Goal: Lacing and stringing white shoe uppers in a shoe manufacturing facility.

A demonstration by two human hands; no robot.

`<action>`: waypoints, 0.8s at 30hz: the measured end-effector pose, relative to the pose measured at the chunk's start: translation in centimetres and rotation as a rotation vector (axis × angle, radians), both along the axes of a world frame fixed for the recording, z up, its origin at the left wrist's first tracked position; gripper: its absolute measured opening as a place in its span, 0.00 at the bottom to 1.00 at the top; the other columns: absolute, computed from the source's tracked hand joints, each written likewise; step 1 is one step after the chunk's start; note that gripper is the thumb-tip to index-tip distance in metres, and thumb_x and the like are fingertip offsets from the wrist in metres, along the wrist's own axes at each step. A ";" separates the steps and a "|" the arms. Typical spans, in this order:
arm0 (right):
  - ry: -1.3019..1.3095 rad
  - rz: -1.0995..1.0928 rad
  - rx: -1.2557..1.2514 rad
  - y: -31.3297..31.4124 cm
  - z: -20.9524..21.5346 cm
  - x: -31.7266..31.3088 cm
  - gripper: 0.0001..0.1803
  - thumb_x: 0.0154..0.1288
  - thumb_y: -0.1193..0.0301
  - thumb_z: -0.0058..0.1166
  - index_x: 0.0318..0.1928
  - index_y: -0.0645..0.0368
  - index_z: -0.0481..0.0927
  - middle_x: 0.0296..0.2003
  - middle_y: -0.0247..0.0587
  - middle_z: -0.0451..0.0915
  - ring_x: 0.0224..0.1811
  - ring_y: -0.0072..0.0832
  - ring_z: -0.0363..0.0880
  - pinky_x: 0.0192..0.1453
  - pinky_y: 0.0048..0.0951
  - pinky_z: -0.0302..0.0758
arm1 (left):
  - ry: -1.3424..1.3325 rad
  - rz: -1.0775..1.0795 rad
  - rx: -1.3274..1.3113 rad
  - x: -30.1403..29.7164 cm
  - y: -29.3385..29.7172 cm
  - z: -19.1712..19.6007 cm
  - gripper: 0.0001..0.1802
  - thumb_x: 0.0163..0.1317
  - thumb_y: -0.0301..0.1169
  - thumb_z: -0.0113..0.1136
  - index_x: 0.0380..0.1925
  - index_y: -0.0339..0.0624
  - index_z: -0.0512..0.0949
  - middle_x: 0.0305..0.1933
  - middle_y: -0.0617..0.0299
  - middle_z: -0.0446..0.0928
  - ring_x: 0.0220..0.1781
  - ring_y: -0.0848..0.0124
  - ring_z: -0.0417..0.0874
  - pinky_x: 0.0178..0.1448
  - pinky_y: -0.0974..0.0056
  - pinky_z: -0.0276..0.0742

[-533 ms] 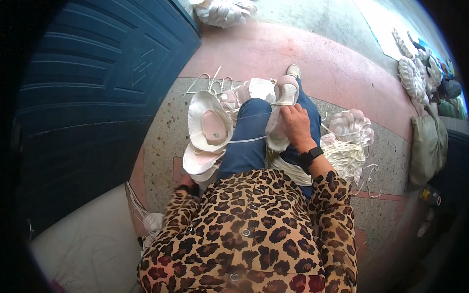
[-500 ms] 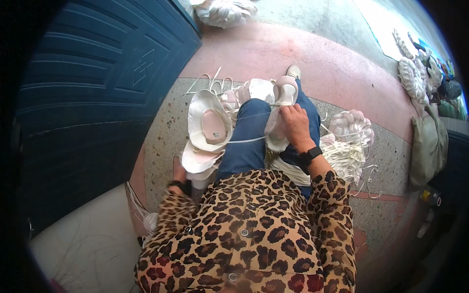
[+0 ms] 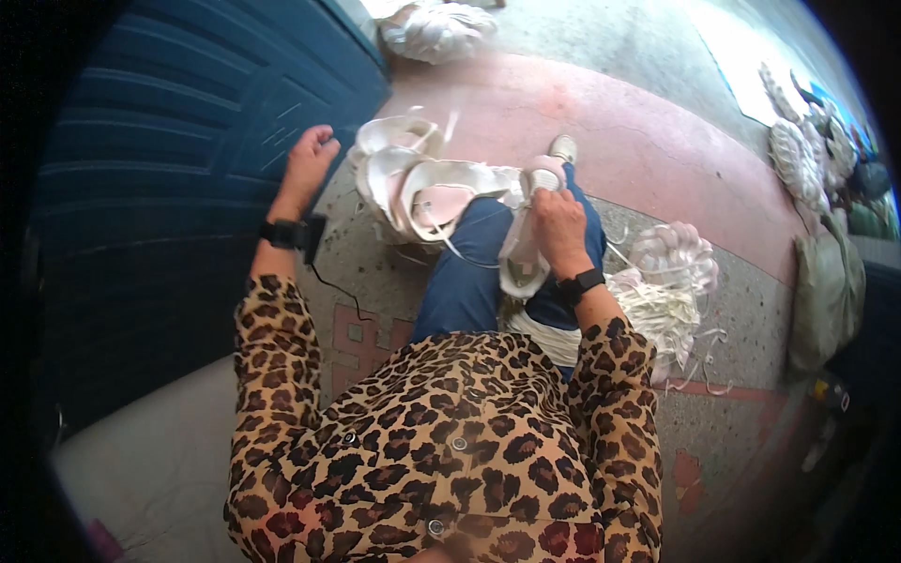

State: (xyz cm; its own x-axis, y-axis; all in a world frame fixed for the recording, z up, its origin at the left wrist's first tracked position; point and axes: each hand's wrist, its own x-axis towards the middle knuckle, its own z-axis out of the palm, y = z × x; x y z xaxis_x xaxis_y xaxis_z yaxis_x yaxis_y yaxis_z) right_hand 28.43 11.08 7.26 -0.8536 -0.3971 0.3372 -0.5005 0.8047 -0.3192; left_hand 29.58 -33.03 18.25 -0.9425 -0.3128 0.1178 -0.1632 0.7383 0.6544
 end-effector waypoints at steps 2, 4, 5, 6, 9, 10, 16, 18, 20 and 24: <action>-0.022 -0.019 -0.026 -0.3 0.2 -0.3 0.07 0.68 0.67 0.53 0.35 0.56 0.78 0.30 0.45 0.82 0.37 0.44 0.80 0.41 0.45 0.76 | -0.032 0.081 -0.106 4.3 -0.3 -3.2 0.29 0.62 0.39 0.68 0.60 0.36 0.75 0.57 0.48 0.80 0.58 0.58 0.81 0.61 0.57 0.76; -0.032 -0.043 -0.026 -0.2 -0.2 -0.5 0.08 0.67 0.66 0.54 0.33 0.56 0.78 0.29 0.43 0.82 0.37 0.43 0.80 0.40 0.44 0.75 | -0.132 0.138 0.098 8.1 0.3 -7.3 0.36 0.60 0.40 0.69 0.64 0.37 0.69 0.60 0.46 0.78 0.62 0.55 0.80 0.63 0.57 0.75; -0.039 -0.054 -0.020 -0.1 -0.4 -0.6 0.09 0.67 0.65 0.55 0.32 0.56 0.78 0.29 0.43 0.83 0.37 0.43 0.80 0.39 0.44 0.74 | -0.219 0.170 0.277 9.9 1.5 -8.3 0.40 0.60 0.41 0.70 0.68 0.38 0.65 0.61 0.47 0.76 0.63 0.56 0.79 0.63 0.57 0.75; -0.045 -0.060 -0.014 -0.1 -0.6 -0.6 0.10 0.67 0.64 0.56 0.32 0.56 0.78 0.30 0.43 0.83 0.37 0.43 0.79 0.39 0.44 0.74 | -0.239 0.152 0.435 10.3 4.1 -8.8 0.44 0.59 0.40 0.71 0.71 0.38 0.60 0.63 0.48 0.74 0.63 0.57 0.78 0.64 0.58 0.75; -0.060 -0.029 -0.009 -0.1 0.0 -0.6 0.10 0.66 0.63 0.57 0.32 0.56 0.77 0.30 0.43 0.83 0.37 0.43 0.80 0.40 0.45 0.74 | -0.103 0.129 0.519 10.5 8.7 -12.1 0.50 0.59 0.39 0.71 0.74 0.38 0.50 0.66 0.44 0.70 0.64 0.54 0.76 0.64 0.56 0.75; -0.054 -0.021 -0.022 -0.1 0.2 -0.6 0.10 0.66 0.63 0.57 0.32 0.56 0.77 0.29 0.43 0.83 0.37 0.42 0.80 0.40 0.45 0.74 | -0.038 0.143 0.406 9.7 9.3 -13.4 0.51 0.59 0.37 0.70 0.74 0.38 0.49 0.67 0.40 0.68 0.63 0.51 0.77 0.64 0.54 0.75; 0.014 0.039 -0.071 0.6 0.2 0.3 0.10 0.66 0.63 0.58 0.32 0.54 0.77 0.27 0.39 0.82 0.34 0.39 0.80 0.40 0.41 0.72 | -0.037 0.078 -0.184 5.8 6.7 -13.0 0.34 0.62 0.39 0.65 0.62 0.35 0.63 0.53 0.34 0.77 0.55 0.38 0.80 0.56 0.45 0.77; 0.020 0.022 -0.070 1.8 0.0 0.4 0.10 0.66 0.62 0.58 0.32 0.54 0.77 0.27 0.39 0.81 0.34 0.39 0.80 0.39 0.41 0.72 | -0.026 0.053 -0.167 3.7 4.8 -7.5 0.27 0.62 0.39 0.65 0.56 0.37 0.70 0.47 0.37 0.81 0.51 0.40 0.83 0.52 0.44 0.78; 0.014 0.045 -0.073 1.7 0.0 0.4 0.11 0.68 0.62 0.57 0.33 0.55 0.78 0.27 0.41 0.81 0.34 0.39 0.80 0.39 0.42 0.73 | -0.042 0.053 -0.145 3.6 3.7 -1.2 0.26 0.61 0.37 0.65 0.56 0.39 0.71 0.40 0.39 0.83 0.45 0.41 0.85 0.48 0.45 0.80; -0.036 0.047 -0.074 0.3 1.2 -1.1 0.11 0.68 0.61 0.57 0.34 0.55 0.78 0.28 0.43 0.82 0.35 0.41 0.81 0.40 0.43 0.75 | -0.188 0.041 -0.155 1.2 5.5 -4.7 0.29 0.59 0.37 0.65 0.58 0.36 0.70 0.53 0.37 0.78 0.55 0.40 0.80 0.58 0.46 0.76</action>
